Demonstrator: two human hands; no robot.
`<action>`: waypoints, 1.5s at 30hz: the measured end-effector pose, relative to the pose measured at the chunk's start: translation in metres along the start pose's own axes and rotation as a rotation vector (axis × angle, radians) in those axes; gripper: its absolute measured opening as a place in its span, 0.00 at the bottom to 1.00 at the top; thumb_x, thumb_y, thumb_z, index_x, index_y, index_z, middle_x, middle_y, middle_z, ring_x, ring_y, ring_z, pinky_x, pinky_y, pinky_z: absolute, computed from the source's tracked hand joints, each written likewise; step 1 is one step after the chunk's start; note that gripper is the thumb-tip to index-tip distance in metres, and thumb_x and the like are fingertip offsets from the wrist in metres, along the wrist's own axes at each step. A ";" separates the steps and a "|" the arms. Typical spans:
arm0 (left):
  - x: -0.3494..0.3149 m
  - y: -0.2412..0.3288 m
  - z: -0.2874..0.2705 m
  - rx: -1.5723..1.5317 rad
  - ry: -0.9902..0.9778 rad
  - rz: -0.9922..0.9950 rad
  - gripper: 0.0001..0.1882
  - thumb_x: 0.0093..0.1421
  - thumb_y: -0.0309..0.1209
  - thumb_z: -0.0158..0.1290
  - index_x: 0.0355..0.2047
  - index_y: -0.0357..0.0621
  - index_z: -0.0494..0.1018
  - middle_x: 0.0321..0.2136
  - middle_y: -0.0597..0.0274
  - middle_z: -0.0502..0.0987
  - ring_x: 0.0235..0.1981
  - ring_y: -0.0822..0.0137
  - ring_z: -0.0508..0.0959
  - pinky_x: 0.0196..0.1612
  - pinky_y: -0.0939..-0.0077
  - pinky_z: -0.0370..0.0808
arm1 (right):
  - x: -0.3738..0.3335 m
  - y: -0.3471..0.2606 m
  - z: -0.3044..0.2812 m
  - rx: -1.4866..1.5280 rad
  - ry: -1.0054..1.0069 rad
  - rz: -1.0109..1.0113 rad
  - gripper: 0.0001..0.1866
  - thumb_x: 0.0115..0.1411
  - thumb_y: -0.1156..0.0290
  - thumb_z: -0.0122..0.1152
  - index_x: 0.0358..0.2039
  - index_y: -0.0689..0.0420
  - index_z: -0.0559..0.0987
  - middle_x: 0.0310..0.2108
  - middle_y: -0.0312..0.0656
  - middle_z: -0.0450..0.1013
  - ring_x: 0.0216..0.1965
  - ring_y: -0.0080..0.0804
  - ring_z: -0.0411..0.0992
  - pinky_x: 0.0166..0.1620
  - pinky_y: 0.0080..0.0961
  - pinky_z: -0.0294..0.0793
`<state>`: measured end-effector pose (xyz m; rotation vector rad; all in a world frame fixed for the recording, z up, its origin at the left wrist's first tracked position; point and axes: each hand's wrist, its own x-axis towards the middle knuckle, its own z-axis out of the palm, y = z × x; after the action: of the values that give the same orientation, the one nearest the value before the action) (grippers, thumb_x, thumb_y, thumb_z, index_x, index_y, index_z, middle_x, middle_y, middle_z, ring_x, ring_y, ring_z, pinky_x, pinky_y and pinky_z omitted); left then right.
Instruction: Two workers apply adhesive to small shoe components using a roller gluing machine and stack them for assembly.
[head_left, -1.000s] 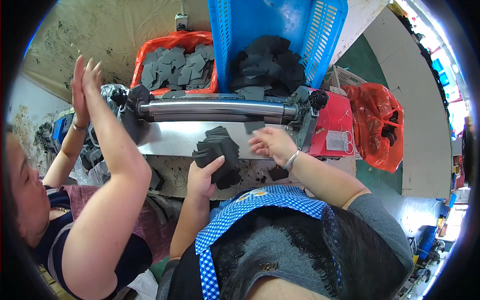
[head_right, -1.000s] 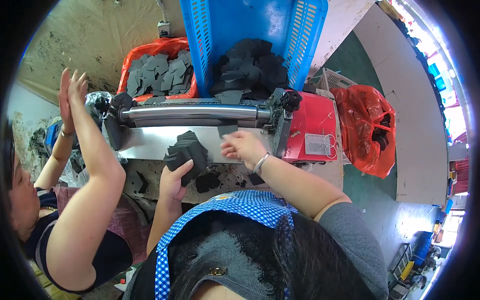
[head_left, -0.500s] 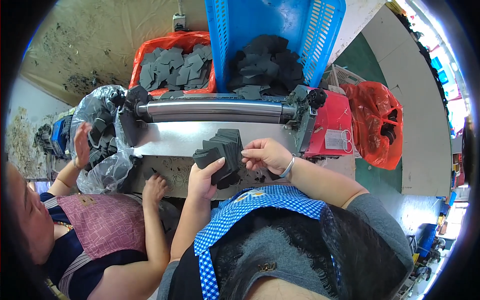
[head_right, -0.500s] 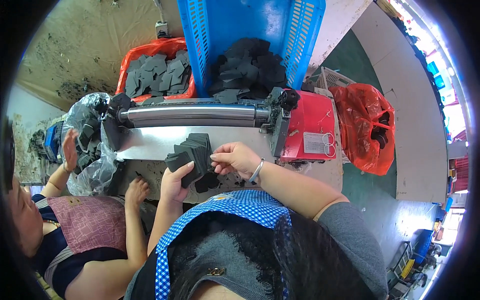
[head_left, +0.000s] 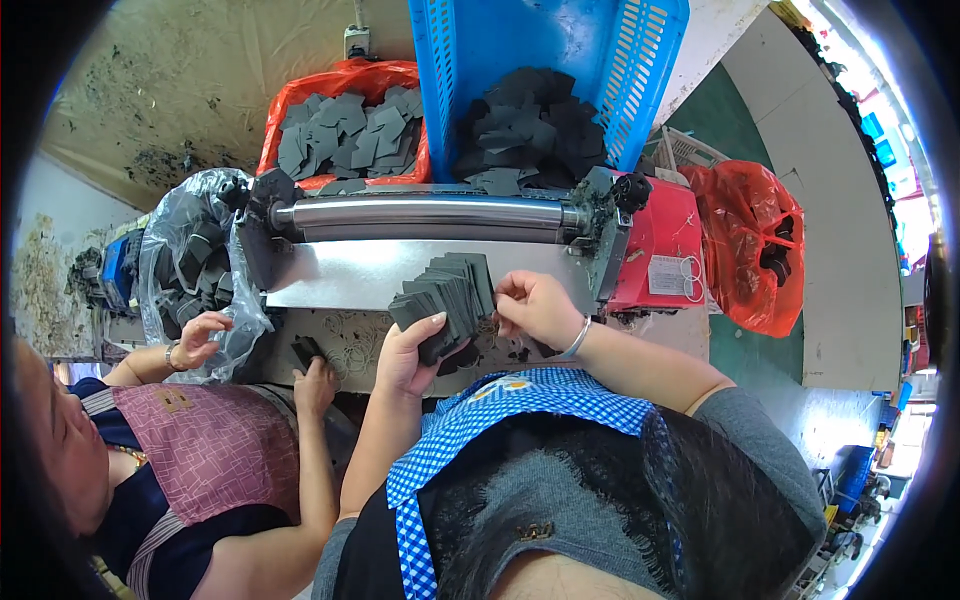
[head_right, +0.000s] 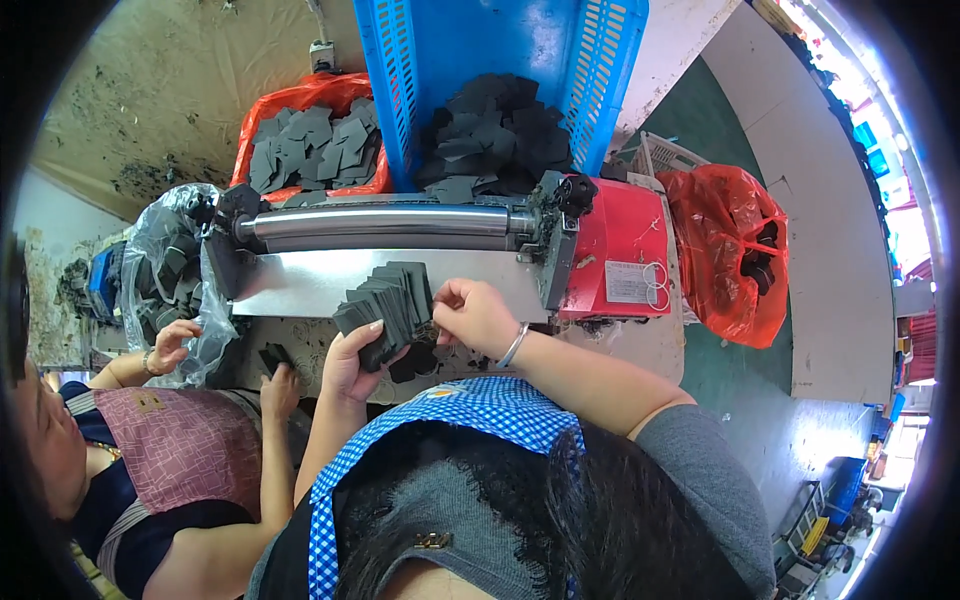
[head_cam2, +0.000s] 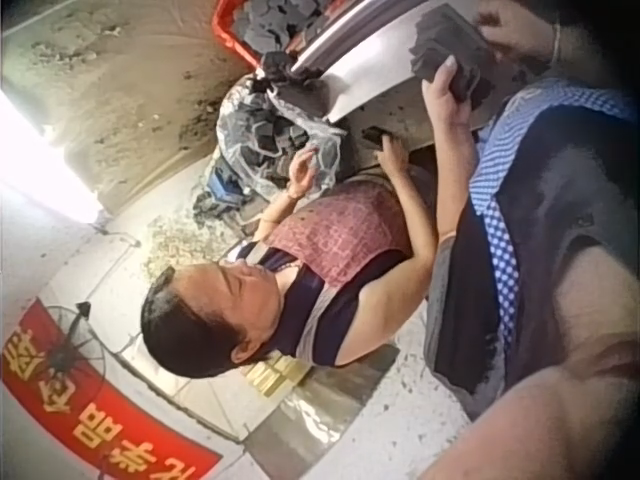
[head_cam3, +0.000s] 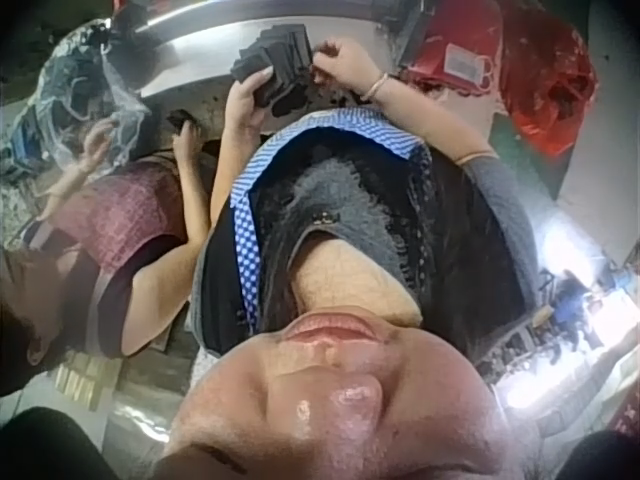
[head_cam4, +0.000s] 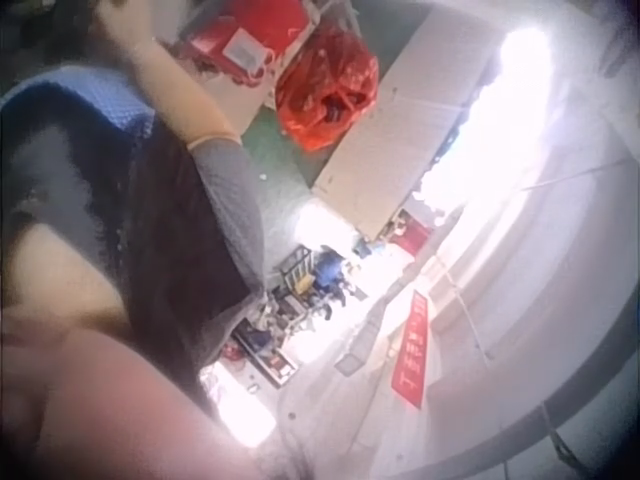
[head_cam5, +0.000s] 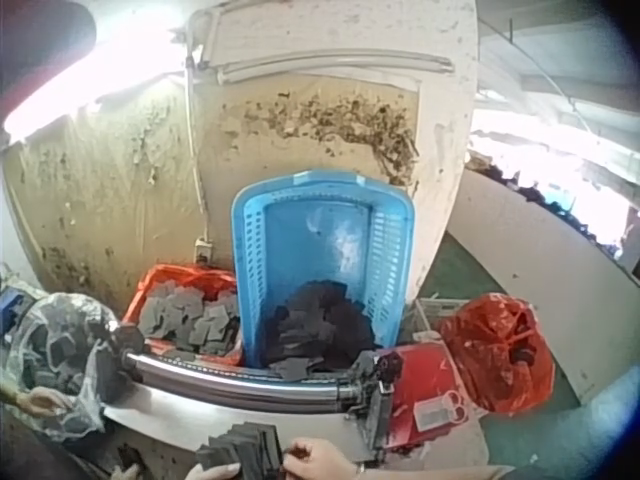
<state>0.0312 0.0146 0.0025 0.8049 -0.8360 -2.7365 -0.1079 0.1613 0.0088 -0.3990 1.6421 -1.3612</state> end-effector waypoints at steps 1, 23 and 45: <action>0.000 -0.001 0.003 0.015 -0.019 0.015 0.18 0.50 0.23 0.52 0.43 0.34 0.66 0.36 0.54 0.74 0.36 0.62 0.76 0.38 0.65 0.76 | -0.002 0.001 0.003 -0.001 -0.001 -0.003 0.07 0.56 0.75 0.53 0.34 0.63 0.70 0.25 0.39 0.73 0.23 0.22 0.73 0.27 0.17 0.74; 0.003 -0.010 0.001 0.129 0.150 0.271 0.14 0.49 0.19 0.54 0.39 0.35 0.69 0.35 0.58 0.74 0.34 0.67 0.75 0.40 0.73 0.73 | 0.001 -0.001 0.000 0.284 0.112 0.146 0.03 0.61 0.75 0.41 0.34 0.58 0.59 0.26 0.50 0.72 0.19 0.28 0.73 0.19 0.11 0.67; 0.003 -0.016 0.005 0.101 0.134 0.193 0.15 0.49 0.20 0.56 0.39 0.35 0.69 0.35 0.58 0.74 0.35 0.66 0.75 0.40 0.74 0.72 | 0.006 0.000 -0.002 0.417 0.115 0.117 0.11 0.55 0.67 0.58 0.35 0.59 0.71 0.25 0.37 0.71 0.26 0.21 0.71 0.26 0.13 0.69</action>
<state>0.0256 0.0295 -0.0044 0.8666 -0.9748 -2.4610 -0.1126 0.1575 0.0063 0.0198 1.3982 -1.6112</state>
